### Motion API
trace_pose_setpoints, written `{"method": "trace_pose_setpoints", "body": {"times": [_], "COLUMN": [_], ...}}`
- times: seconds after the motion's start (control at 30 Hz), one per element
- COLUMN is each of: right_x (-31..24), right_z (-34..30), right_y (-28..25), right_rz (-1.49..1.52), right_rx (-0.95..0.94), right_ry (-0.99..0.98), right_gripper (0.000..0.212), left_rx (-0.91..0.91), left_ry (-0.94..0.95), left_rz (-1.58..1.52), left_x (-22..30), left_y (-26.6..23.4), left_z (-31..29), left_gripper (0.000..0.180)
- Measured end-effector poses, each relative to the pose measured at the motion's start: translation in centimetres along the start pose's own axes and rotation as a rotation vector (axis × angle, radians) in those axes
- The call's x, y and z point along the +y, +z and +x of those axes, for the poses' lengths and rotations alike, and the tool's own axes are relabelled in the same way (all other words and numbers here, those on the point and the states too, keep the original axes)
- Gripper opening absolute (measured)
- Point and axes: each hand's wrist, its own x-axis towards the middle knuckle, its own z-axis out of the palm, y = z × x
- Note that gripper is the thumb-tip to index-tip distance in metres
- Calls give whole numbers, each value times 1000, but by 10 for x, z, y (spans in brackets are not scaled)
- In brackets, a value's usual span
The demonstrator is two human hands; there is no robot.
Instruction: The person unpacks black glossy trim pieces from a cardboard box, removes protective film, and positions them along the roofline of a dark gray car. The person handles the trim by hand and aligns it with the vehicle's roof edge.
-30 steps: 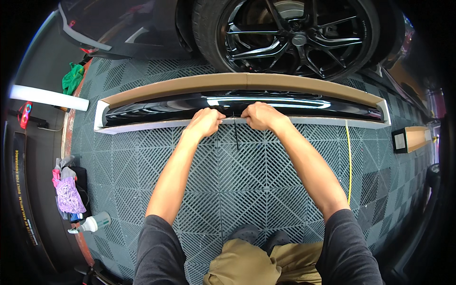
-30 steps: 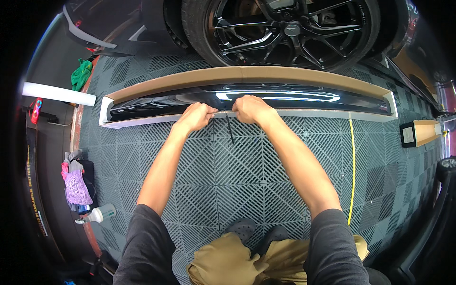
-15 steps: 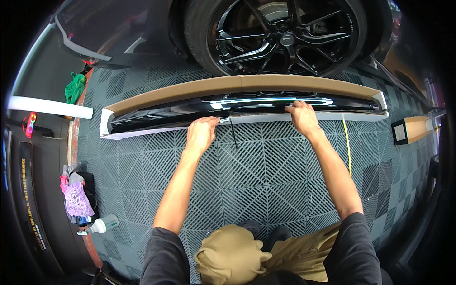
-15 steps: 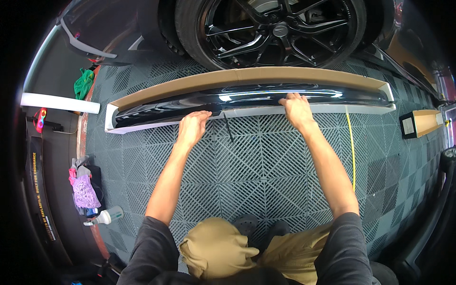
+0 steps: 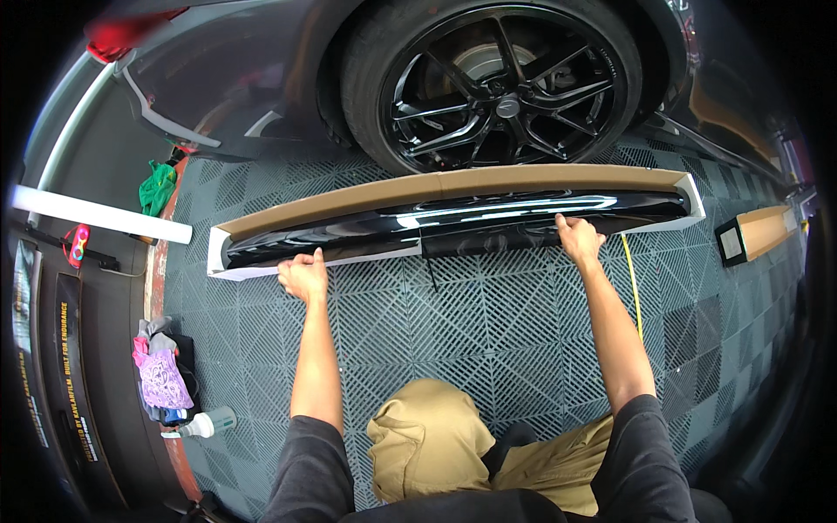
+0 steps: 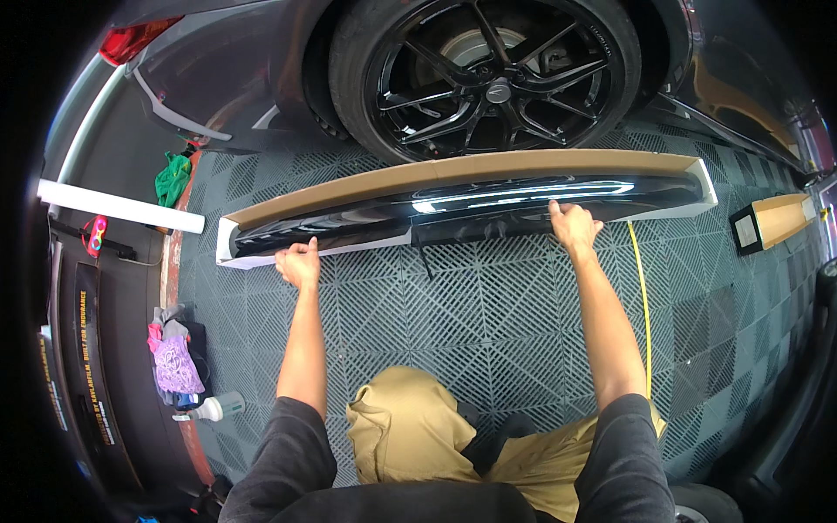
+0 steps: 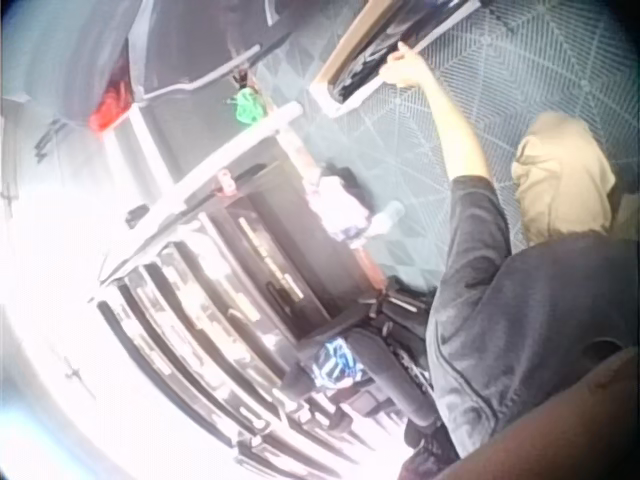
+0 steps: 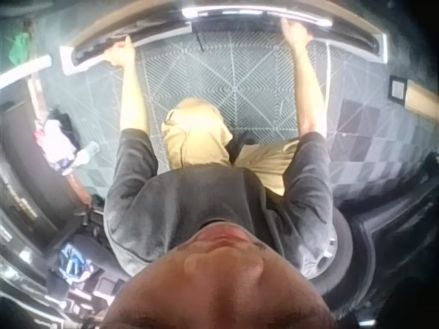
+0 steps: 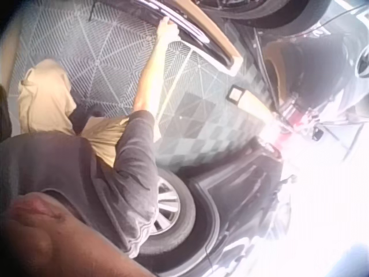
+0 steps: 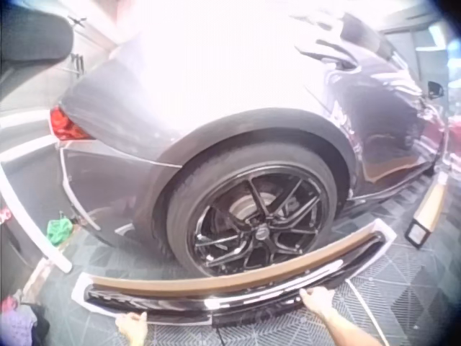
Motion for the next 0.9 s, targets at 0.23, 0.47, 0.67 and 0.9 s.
{"method": "trace_pose_setpoints", "body": {"times": [0.23, 0.47, 0.67, 0.9], "right_x": [53, 116, 106, 104], "right_z": [34, 69, 38, -11], "right_y": [21, 43, 18, -29], "right_rz": [132, 1031, 1100, 1057], "right_rx": [572, 283, 201, 179], "right_ry": [589, 586, 502, 463], "right_gripper": [70, 27, 18, 21], "left_rx": [-245, -516, -505, -528], "left_ry": [-675, -734, -728, -643], "left_rz": [-692, -1035, -1078, -1145], "left_x": [-52, -58, -59, -75], "left_y": [48, 16, -8, -45], "left_z": [20, 6, 4, -24], "left_gripper": [31, 15, 11, 13]}}
